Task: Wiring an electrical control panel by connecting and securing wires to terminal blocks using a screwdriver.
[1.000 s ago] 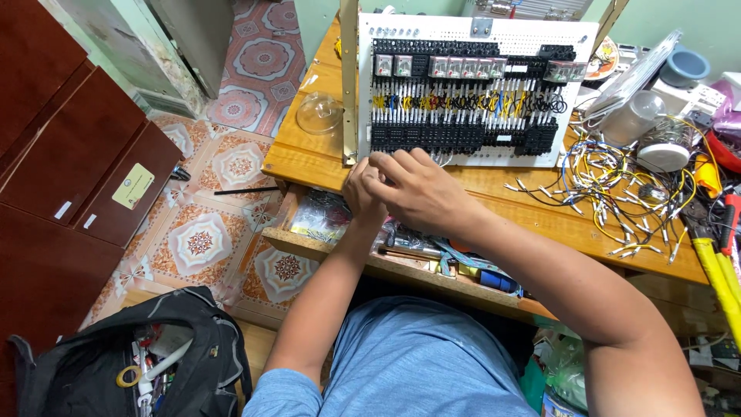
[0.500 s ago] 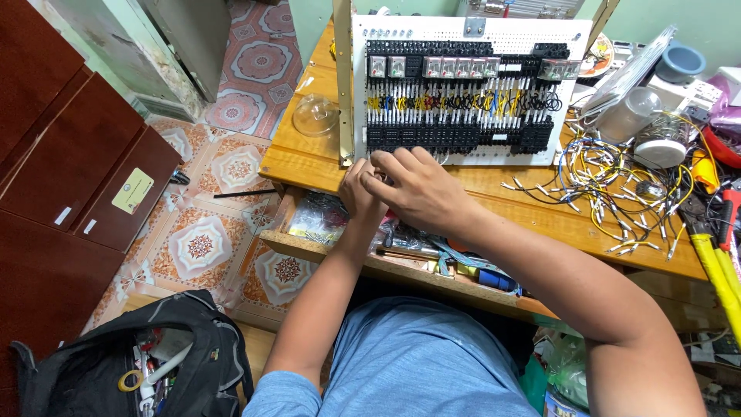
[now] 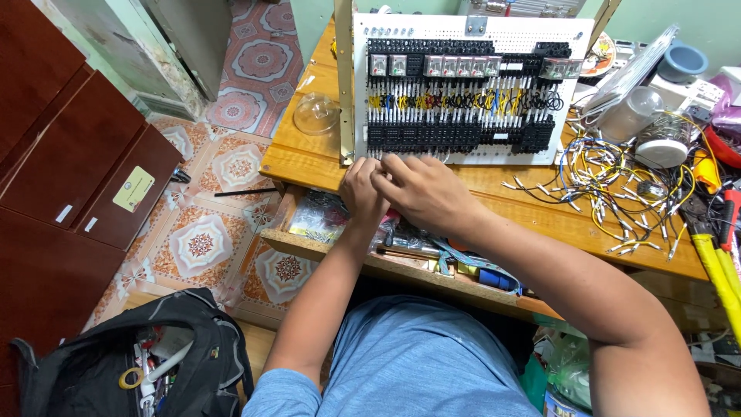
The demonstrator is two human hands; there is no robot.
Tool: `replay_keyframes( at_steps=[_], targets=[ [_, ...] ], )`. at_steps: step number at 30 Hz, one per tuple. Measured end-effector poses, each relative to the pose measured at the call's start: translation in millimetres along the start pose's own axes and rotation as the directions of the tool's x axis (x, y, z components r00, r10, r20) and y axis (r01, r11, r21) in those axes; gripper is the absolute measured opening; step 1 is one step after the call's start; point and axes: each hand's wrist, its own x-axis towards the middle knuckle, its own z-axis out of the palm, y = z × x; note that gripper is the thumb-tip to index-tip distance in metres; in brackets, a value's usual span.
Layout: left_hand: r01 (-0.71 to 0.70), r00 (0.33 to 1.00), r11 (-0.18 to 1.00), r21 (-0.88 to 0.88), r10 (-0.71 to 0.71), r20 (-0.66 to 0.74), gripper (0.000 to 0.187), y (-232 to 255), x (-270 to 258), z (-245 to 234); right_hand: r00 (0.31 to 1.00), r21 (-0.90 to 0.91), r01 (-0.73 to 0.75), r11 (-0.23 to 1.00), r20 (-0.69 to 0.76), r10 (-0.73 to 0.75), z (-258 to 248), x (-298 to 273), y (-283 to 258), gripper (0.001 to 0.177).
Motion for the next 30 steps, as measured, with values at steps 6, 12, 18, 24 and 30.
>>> replay_keyframes(
  at_steps=[6,12,18,24,30],
  targets=[
    [-0.018,1.0,1.0,0.023,0.019,-0.025,0.016,20.5,6.8,-17.6,0.997,-0.01,-0.008,1.0,0.076,0.009,-7.1,-3.6,1.9,0.019],
    [0.011,0.994,1.0,0.001,-0.011,-0.107,0.013,28.2,9.1,-15.8,0.994,-0.019,0.059,0.998,-0.09,-0.061,-19.4,-0.1,12.7,0.023],
    [0.044,0.989,0.999,-0.016,-0.046,-0.144,0.013,33.7,11.1,-17.4,0.984,0.053,0.054,0.997,-0.173,-0.044,-5.9,-9.7,20.0,0.027],
    [0.027,0.99,0.999,-0.03,-0.031,-0.136,0.01,37.0,12.6,-21.3,0.984,0.077,0.051,0.996,-0.174,-0.037,-8.4,-8.0,19.5,0.019],
    [0.03,0.995,0.998,-0.063,-0.036,-0.093,0.012,35.3,12.9,-23.2,0.986,0.091,0.044,0.995,-0.161,-0.029,-3.6,-12.1,21.6,0.018]
  ],
)
